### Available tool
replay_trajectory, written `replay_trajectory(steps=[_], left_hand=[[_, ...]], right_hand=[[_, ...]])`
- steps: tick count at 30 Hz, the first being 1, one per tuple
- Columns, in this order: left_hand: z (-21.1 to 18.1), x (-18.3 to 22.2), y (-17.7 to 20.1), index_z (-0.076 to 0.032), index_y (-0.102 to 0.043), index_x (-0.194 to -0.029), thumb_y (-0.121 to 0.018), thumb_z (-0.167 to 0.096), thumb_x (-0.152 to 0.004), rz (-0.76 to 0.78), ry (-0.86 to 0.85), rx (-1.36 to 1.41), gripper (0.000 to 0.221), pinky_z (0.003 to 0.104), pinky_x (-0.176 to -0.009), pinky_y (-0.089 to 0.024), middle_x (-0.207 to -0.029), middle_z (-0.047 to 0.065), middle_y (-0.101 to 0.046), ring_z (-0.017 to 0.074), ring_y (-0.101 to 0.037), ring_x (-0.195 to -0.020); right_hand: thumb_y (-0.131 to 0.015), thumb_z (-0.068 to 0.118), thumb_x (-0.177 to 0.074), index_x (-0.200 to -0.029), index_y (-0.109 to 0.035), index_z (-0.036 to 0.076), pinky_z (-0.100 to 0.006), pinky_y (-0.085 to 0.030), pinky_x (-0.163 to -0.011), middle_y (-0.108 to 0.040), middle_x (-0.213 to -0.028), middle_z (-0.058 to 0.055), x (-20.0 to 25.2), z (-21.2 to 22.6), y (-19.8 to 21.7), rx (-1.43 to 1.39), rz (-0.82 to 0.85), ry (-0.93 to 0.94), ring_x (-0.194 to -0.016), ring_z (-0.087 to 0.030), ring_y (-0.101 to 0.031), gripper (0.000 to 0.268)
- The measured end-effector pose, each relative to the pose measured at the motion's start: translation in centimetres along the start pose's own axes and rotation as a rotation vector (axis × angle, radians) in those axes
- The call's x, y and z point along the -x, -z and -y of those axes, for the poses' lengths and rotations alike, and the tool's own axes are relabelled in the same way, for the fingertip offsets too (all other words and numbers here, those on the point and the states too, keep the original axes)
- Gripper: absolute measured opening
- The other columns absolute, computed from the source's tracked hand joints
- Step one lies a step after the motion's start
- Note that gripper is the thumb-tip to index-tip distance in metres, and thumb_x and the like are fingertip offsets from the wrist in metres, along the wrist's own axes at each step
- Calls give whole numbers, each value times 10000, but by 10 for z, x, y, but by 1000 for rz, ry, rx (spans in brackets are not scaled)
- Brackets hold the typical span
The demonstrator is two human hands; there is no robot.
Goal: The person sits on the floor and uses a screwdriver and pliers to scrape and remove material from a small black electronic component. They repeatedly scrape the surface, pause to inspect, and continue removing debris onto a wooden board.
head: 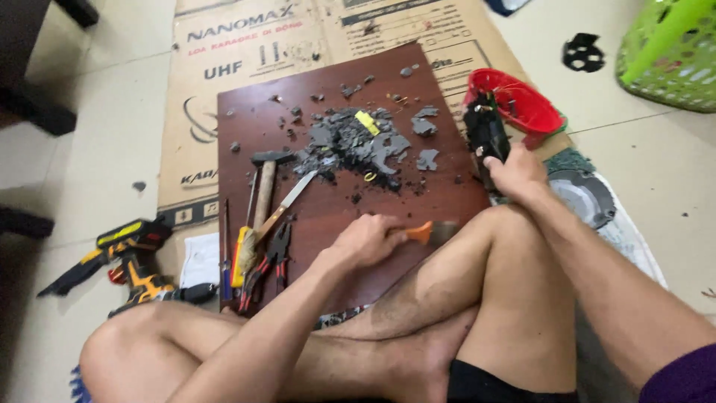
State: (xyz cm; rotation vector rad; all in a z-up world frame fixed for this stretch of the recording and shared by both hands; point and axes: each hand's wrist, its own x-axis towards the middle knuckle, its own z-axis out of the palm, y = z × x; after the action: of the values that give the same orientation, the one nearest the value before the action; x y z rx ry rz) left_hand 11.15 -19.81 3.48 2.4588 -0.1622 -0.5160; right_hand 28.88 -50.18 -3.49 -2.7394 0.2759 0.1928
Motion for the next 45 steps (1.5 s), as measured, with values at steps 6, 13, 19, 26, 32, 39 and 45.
replay_trajectory(steps=[6, 13, 19, 26, 32, 39, 45], left_hand=[[104, -45, 34, -317, -720, -1265, -515, -519, -1020, -341, 395, -232, 378, 540, -945, -596, -1062, 150, -800, 395, -754, -1092], [-3, -40, -11, -295, -695, -1291, -532, -439, -1023, -274, 156, -21, 345, 585, -919, -597, -1053, 213, -784, 455, -740, -1090], [-5, -103, -12, -242, -733, -1301, -545, -430, -1023, -21, 166, -108, 385, 567, -1038, -559, -1231, 201, -770, 431, -693, -1240], [32, -85, 18, -307, -715, -1325, -503, -526, -1030, -358, 441, 9, 424, 571, -985, -578, -1186, 180, -772, 430, -717, -1176], [-10, -152, -53, -288, -656, -1394, -485, -467, -1037, -78, 158, 25, 435, 550, -1051, -562, -1299, 178, -740, 412, -665, -1288], [38, -153, -6, -256, -637, -1422, -439, -441, -1038, -304, 525, 158, 469, 587, -1023, -552, -1287, 172, -723, 416, -667, -1264], [4, -10, -16, -174, -714, -1297, -509, -352, -1030, -57, 139, 103, 381, 614, -1068, -529, -1268, 236, -744, 509, -641, -1255]], right_hand=[[-625, 472, -1047, -1418, -519, 43, -626, -475, -1073, -650, -1299, -342, 50, 5, 26, -184, -134, 41, -1284, -534, -596, 577], [-620, 462, -1049, -1385, -541, 22, -602, -523, -1030, -694, -1258, -317, 61, 23, 37, -112, -62, 41, -1259, -479, -645, 560], [-655, 453, -997, -1343, -593, 57, -585, -546, -1025, -708, -1266, -294, 47, 11, 28, -68, -8, 30, -1226, -477, -677, 530], [-645, 415, -1015, -1373, -564, 69, -601, -542, -1019, -695, -1250, -314, 49, 20, 28, -184, -36, 57, -1217, -490, -669, 505], [-638, 399, -1017, -1339, -558, 52, -599, -557, -992, -702, -1218, -315, 56, 17, 33, -162, -71, 70, -1182, -504, -683, 480], [-642, 424, -989, -1313, -564, 92, -563, -572, -1001, -723, -1220, -272, 65, 26, 38, -103, -21, 81, -1177, -469, -702, 470], [-667, 388, -1000, -1345, -561, 65, -561, -582, -966, -732, -1174, -282, 43, 17, 16, -43, -57, 187, -1148, -466, -716, 484]])
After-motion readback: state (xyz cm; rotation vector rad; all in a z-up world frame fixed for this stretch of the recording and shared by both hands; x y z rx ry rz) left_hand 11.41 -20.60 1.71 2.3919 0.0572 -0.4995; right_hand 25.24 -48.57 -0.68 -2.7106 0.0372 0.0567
